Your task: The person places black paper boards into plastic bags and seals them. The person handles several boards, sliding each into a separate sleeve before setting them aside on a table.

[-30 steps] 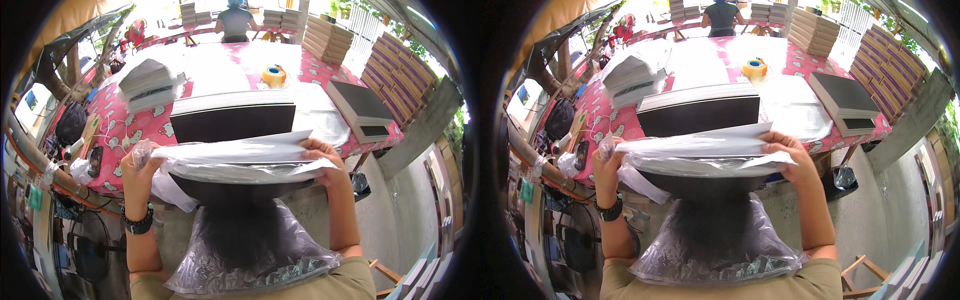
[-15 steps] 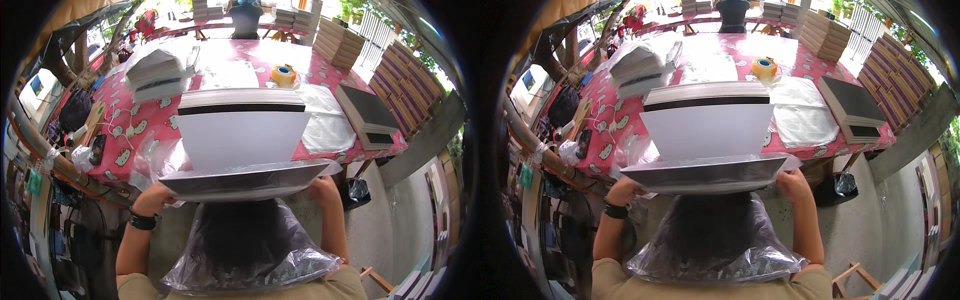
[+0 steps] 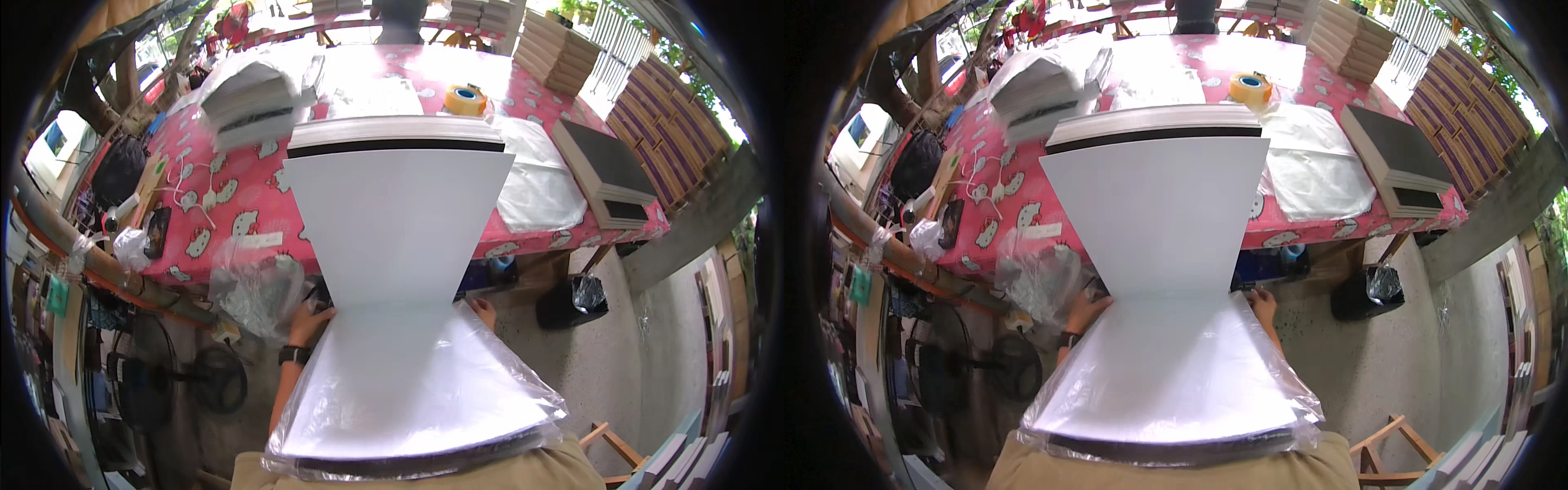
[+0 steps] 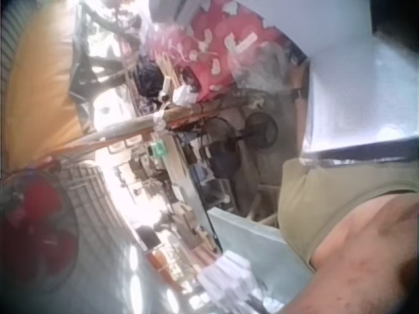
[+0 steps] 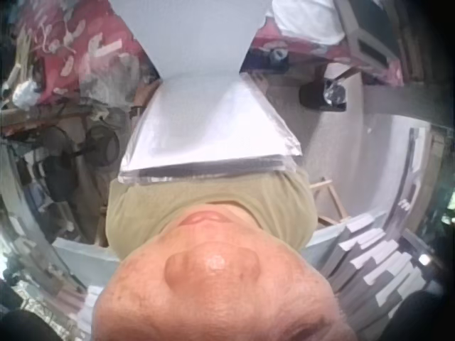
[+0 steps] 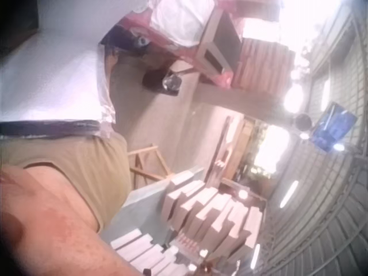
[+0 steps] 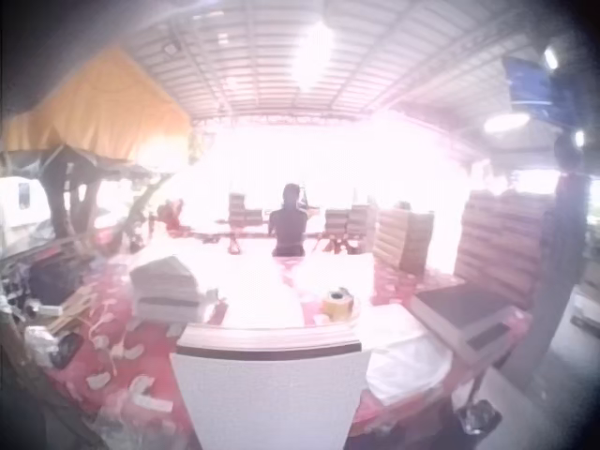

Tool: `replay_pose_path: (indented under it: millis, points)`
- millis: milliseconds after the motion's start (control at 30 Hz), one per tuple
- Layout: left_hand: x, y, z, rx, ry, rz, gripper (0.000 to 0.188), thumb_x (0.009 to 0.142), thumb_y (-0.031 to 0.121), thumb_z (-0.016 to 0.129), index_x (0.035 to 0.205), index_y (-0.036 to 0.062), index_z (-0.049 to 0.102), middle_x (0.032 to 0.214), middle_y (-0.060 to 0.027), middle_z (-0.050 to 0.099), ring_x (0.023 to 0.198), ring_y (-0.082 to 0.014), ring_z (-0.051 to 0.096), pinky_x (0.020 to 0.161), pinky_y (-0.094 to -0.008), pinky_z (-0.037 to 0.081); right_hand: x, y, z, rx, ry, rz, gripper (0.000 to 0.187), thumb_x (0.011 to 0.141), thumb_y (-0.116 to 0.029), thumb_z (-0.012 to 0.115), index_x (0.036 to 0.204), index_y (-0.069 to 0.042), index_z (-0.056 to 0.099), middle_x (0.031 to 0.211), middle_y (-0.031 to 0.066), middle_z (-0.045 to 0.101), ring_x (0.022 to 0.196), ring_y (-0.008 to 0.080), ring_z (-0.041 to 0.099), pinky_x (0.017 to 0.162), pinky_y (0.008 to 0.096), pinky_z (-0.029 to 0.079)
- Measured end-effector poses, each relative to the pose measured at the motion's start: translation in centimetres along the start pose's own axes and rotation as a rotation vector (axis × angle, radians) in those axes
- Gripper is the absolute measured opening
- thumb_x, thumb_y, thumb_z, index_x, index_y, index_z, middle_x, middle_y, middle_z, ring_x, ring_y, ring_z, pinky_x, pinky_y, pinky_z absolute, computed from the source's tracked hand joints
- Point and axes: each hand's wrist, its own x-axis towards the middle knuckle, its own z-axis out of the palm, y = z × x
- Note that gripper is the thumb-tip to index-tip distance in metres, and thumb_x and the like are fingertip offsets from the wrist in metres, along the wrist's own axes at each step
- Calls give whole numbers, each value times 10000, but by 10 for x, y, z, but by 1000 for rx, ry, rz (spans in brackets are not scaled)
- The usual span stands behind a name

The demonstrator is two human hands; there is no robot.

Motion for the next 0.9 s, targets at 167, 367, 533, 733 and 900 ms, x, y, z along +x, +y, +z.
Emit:
replay_pose_path:
  millis: [167,367,533,733,900]
  points:
    - [-35,90,-92,-611,-39,112,259,761,230,567,891,7,548,684,7,471,508,-61,358,465,-193,270,-50,-198,-3,718,-669,-66,125,800,-141,547,814,-17,540,678,59,532,623,154,520,562,273,422]
    - [-20,239,-55,-838,-321,509,518,869,390,388,1189,-16,413,1099,-90,451,862,-145,451,694,-241,353,-106,-345,86,3,-1004,-717,198,734,-125,648,855,6,562,773,52,579,733,103,533,664,235,417]
    - [-7,264,-26,-540,-245,738,580,898,425,297,1260,-28,314,1341,-87,270,1158,-185,317,929,-318,281,-117,-354,127,45,-985,-708,104,795,-75,584,847,6,546,814,35,553,738,93,514,671,210,415]
    - [-5,254,-34,-684,-239,456,345,875,302,466,1009,-4,557,968,-28,545,858,-72,487,743,-212,386,-115,-364,119,137,-784,-568,94,806,-92,574,799,-3,545,661,-5,529,600,53,469,543,192,390]
    - [-2,246,-27,-987,-265,404,273,873,269,485,784,28,575,700,29,537,674,-25,467,590,-173,376,-125,-363,120,-119,-587,-756,100,815,-82,554,766,-1,521,653,5,527,575,65,445,516,198,371]
